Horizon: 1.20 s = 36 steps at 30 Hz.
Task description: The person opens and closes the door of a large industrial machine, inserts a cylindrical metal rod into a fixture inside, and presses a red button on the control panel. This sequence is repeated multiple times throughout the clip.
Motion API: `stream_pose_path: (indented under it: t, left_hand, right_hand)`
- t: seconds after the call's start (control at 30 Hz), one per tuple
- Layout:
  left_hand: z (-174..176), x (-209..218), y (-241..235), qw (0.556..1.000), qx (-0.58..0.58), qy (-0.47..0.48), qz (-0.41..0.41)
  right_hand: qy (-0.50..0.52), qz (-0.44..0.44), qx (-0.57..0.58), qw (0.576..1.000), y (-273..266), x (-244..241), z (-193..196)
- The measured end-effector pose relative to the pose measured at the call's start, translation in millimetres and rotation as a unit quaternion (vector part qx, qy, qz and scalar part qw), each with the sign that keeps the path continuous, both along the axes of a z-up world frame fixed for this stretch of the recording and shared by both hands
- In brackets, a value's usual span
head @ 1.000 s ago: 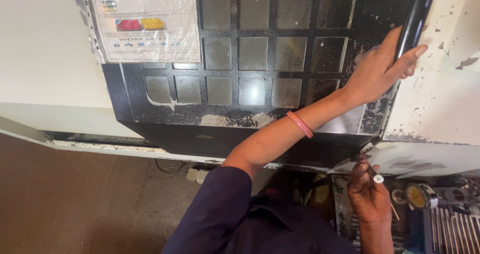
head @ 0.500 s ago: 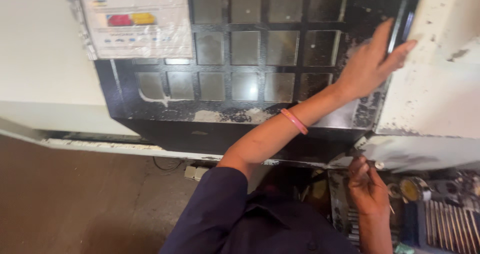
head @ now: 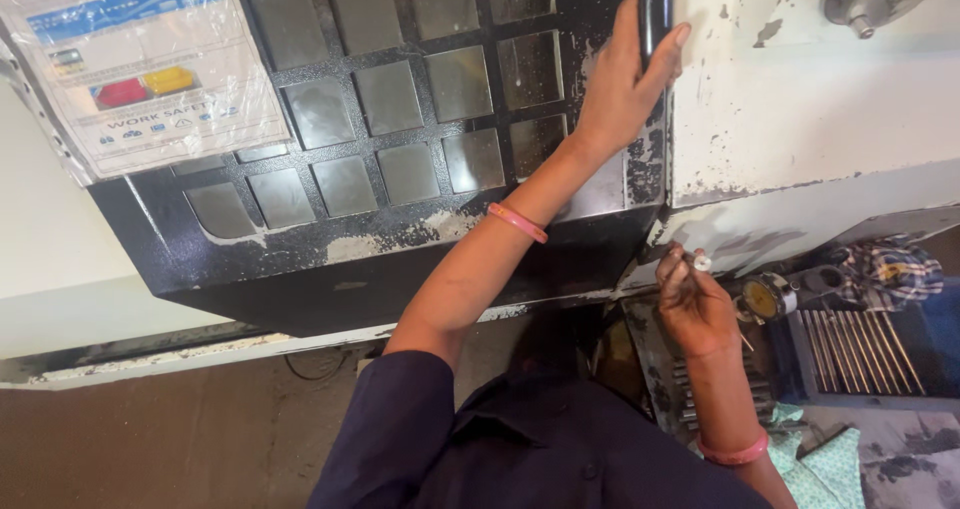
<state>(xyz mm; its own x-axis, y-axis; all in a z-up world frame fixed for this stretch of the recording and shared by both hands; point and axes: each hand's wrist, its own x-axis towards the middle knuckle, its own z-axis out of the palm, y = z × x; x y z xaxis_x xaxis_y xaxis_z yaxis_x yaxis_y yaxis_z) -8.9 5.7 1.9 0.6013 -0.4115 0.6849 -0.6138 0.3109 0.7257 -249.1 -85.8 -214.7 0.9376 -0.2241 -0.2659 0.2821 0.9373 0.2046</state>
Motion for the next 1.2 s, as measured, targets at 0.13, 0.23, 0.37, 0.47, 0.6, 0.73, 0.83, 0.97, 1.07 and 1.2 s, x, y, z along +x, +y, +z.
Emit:
stream_pose_path:
  t: [0.13, 0.23, 0.37, 0.47, 0.6, 0.73, 0.83, 0.97, 1.07, 1.2]
  left_hand:
    - [-2.4, -0.9, 0.1, 1.000, -0.005, -0.003, 0.003]
    - [-2.6, 0.4, -0.5, 1.000, -0.011, -0.002, 0.000]
    - [-1.9, 0.6, 0.9, 1.000, -0.003, -0.001, -0.015]
    - [-0.1, -0.8, 3.6, 1.000, -0.016, -0.008, -0.021]
    - [2.0, -4.1, 5.3, 1.000, -0.008, 0.006, -0.028]
    - [3.2, -6.7, 7.2, 0.999, -0.020, 0.007, -0.029]
    - [6.1, -8.3, 8.1, 1.000, -0.017, 0.007, -0.022]
    - [7.2, -9.4, 8.4, 1.000, -0.016, 0.010, -0.018]
    - [5.9, -9.1, 9.1, 0.999, -0.020, 0.011, -0.023]
    - [5.6, -8.7, 8.8, 0.999, -0.017, 0.012, -0.026]
  right_hand:
    - [0.013, -0.004, -0.036, 0.999, -0.1, -1.3, 3.6]
    - [0.002, 0.000, -0.023, 1.000, 0.6, 0.7, 9.0]
    - [-0.004, 0.004, -0.025, 1.000, 0.7, -0.3, 7.4]
    - [0.011, 0.002, -0.041, 0.999, -1.0, -3.3, -6.1]
    - [0.023, 0.022, -0.054, 0.998, -1.2, -6.6, -41.4]
    - [0.107, 0.034, -0.069, 0.991, 1.6, -9.1, -74.3]
    - [0.102, 0.055, -0.040, 0.992, 5.5, -9.5, -86.0]
    - [0.111, 0.056, -0.047, 0.991, 7.4, -9.3, -90.1]
    - [0.109, 0.054, -0.056, 0.991, 7.6, -9.8, -90.7]
    - [0.093, 0.067, -0.046, 0.992, 7.8, -11.0, -88.6]
